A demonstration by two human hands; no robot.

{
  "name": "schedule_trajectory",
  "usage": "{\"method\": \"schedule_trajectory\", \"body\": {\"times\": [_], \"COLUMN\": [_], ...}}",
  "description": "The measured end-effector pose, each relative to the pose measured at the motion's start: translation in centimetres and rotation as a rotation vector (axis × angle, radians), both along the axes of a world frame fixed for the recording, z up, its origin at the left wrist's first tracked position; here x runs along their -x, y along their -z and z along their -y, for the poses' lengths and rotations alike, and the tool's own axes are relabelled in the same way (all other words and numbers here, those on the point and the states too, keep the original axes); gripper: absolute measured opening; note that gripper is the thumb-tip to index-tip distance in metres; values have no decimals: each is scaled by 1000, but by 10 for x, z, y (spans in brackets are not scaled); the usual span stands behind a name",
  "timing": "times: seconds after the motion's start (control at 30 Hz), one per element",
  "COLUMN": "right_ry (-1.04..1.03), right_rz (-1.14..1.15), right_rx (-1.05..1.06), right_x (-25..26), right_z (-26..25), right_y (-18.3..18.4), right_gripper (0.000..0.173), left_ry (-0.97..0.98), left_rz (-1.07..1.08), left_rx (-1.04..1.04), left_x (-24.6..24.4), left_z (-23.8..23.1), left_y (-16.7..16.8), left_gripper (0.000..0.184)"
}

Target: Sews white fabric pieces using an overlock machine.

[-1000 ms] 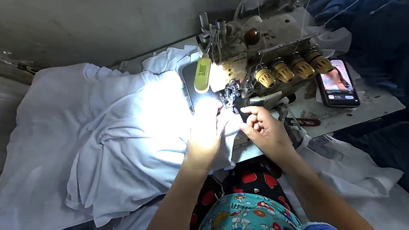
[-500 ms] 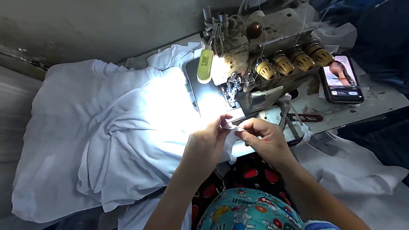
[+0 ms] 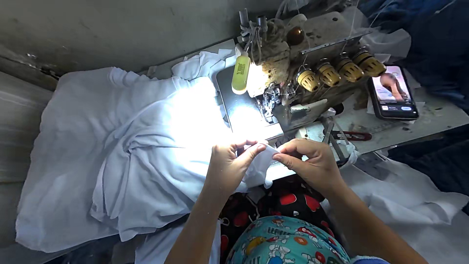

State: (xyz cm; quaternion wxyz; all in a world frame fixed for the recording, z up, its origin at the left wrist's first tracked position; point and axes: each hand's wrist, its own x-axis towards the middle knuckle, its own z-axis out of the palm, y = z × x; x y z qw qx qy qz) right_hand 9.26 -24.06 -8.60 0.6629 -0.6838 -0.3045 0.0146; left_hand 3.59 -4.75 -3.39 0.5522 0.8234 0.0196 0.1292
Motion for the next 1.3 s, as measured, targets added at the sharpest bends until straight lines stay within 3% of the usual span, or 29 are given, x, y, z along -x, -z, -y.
{"method": "schedule_trajectory", "body": {"times": [0.5, 0.63, 0.77, 0.87, 0.93, 1.1, 1.2, 1.3], "right_ry": [74, 19, -90, -40, 40, 126, 118, 153], "right_rz": [201, 217, 205, 8, -121, -290, -280, -165], "right_rx": [186, 183, 10, -87, -63, 15, -9, 40], "right_x": [0, 0, 3, -1, -5, -2, -1, -5], "right_z": [4, 0, -13, -19, -19, -6, -4, -4], "right_y": [-2, -6, -23, -23, -10, 13, 16, 17], "right_gripper": [20, 19, 19, 14, 9, 8, 7, 10], "left_ry": [45, -24, -127, -189, -164, -128, -156, -148], "left_rz": [-180, -189, 229, 458, 442, 306, 288, 192], "left_rx": [161, 231, -39, -351, -430, -368, -465, -631], "left_x": [6, 11, 16, -4, -23, -41, -37, -22], "left_z": [0, 2, 6, 12, 17, 33, 37, 45], "left_y": [-8, -8, -6, -1, 13, 46, 43, 38], "left_gripper": [5, 6, 6, 10, 12, 13, 11, 21]}}
